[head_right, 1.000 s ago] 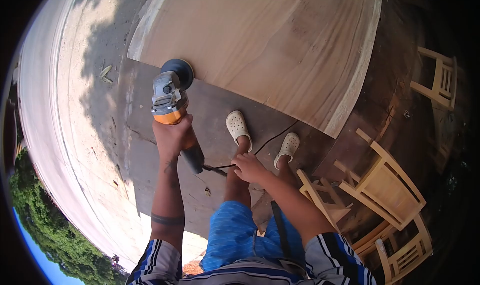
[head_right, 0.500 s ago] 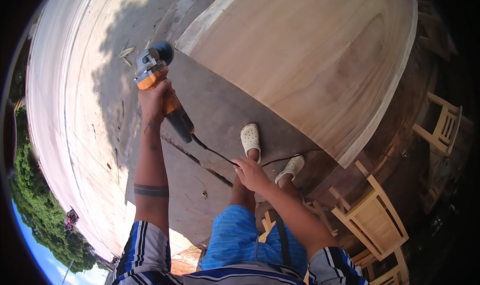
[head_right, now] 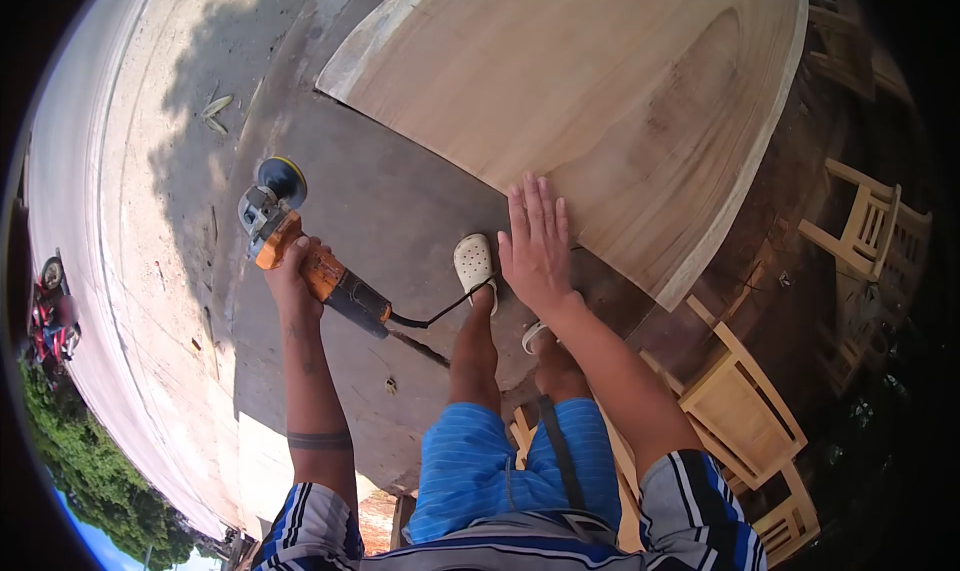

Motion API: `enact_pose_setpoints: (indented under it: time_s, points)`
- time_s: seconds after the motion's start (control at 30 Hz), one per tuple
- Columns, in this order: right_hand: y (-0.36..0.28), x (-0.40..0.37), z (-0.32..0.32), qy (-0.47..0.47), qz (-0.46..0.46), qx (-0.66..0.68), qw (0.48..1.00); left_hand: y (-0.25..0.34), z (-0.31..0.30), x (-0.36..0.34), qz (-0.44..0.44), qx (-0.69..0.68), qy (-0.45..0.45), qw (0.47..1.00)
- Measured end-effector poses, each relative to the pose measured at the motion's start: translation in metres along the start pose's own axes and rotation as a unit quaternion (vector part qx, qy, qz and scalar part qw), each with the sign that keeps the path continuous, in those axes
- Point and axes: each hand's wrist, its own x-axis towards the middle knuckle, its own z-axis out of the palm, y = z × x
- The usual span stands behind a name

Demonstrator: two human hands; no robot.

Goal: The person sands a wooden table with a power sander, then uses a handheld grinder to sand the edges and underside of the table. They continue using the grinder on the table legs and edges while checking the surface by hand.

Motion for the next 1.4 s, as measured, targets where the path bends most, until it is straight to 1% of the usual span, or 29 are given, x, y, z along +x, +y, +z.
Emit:
enact_pose_setpoints:
  time_s: [0.1, 0.13, 0.23, 0.33, 0.37, 0.43, 0.53, 0.6, 0.63, 0.73, 0.87, 0.9, 0.93, 1.03, 1.17, 1.27, 1.37, 1.4]
  points:
    - [0.031, 0.004, 0.010, -0.069, -0.033, -0.087, 0.993, -0.016, -0.012, -0.019, -0.028, -0.064, 0.028, 0.997]
    - [0.036, 0.000, 0.012, -0.077, -0.051, -0.087, 0.992, -0.018, -0.015, -0.026, -0.036, -0.068, 0.042, 0.996]
    - [0.053, -0.014, 0.014, -0.132, -0.141, -0.173, 0.966, -0.024, -0.022, -0.038, -0.040, -0.133, 0.062, 0.988]
    - [0.068, -0.011, 0.004, -0.167, -0.209, -0.222, 0.938, -0.021, -0.023, -0.048, -0.044, -0.145, 0.055, 0.987]
    - [0.070, -0.004, 0.000, -0.163, -0.221, -0.231, 0.933, -0.019, -0.024, -0.049, -0.043, -0.149, 0.056, 0.986]
    - [0.070, 0.009, -0.007, -0.151, -0.249, -0.244, 0.925, -0.016, -0.030, -0.055, -0.042, -0.117, 0.053, 0.991]
    - [0.067, 0.040, -0.007, -0.077, -0.293, -0.194, 0.933, -0.008, -0.022, -0.054, -0.040, -0.096, 0.068, 0.992]
    - [0.065, 0.043, -0.005, -0.053, -0.301, -0.114, 0.945, 0.001, -0.017, -0.060, -0.041, -0.092, 0.074, 0.992]
    - [0.067, 0.057, -0.001, -0.031, -0.309, -0.080, 0.947, 0.005, -0.011, -0.056, -0.029, -0.100, 0.075, 0.992]
    - [0.051, 0.071, -0.018, -0.015, -0.260, 0.018, 0.965, 0.010, -0.007, -0.060, -0.020, -0.113, 0.080, 0.990]
    - [0.026, 0.091, -0.031, -0.008, -0.188, 0.050, 0.981, 0.013, 0.001, -0.050, -0.012, -0.129, 0.085, 0.988]
    - [0.012, 0.075, -0.038, -0.002, -0.177, 0.058, 0.982, 0.009, -0.008, -0.067, -0.005, -0.136, 0.079, 0.988]
    - [0.003, 0.081, -0.038, -0.002, -0.164, 0.069, 0.984, 0.011, -0.007, -0.065, -0.005, -0.139, 0.075, 0.987]
    - [-0.027, 0.112, -0.043, -0.002, -0.191, 0.068, 0.979, 0.005, -0.008, -0.059, -0.011, -0.147, 0.089, 0.985]
    - [-0.058, 0.159, -0.066, -0.042, -0.306, 0.017, 0.951, 0.013, -0.012, -0.054, -0.005, -0.154, 0.080, 0.985]
    - [-0.048, 0.207, -0.080, 0.013, -0.326, -0.037, 0.944, 0.019, -0.021, -0.035, -0.022, -0.154, 0.071, 0.985]
    - [-0.018, 0.245, -0.100, -0.040, -0.254, -0.090, 0.962, 0.027, -0.037, -0.015, -0.041, -0.141, 0.056, 0.988]
    - [-0.009, 0.254, -0.109, -0.027, -0.249, -0.092, 0.964, 0.030, -0.040, -0.011, -0.052, -0.143, 0.049, 0.987]
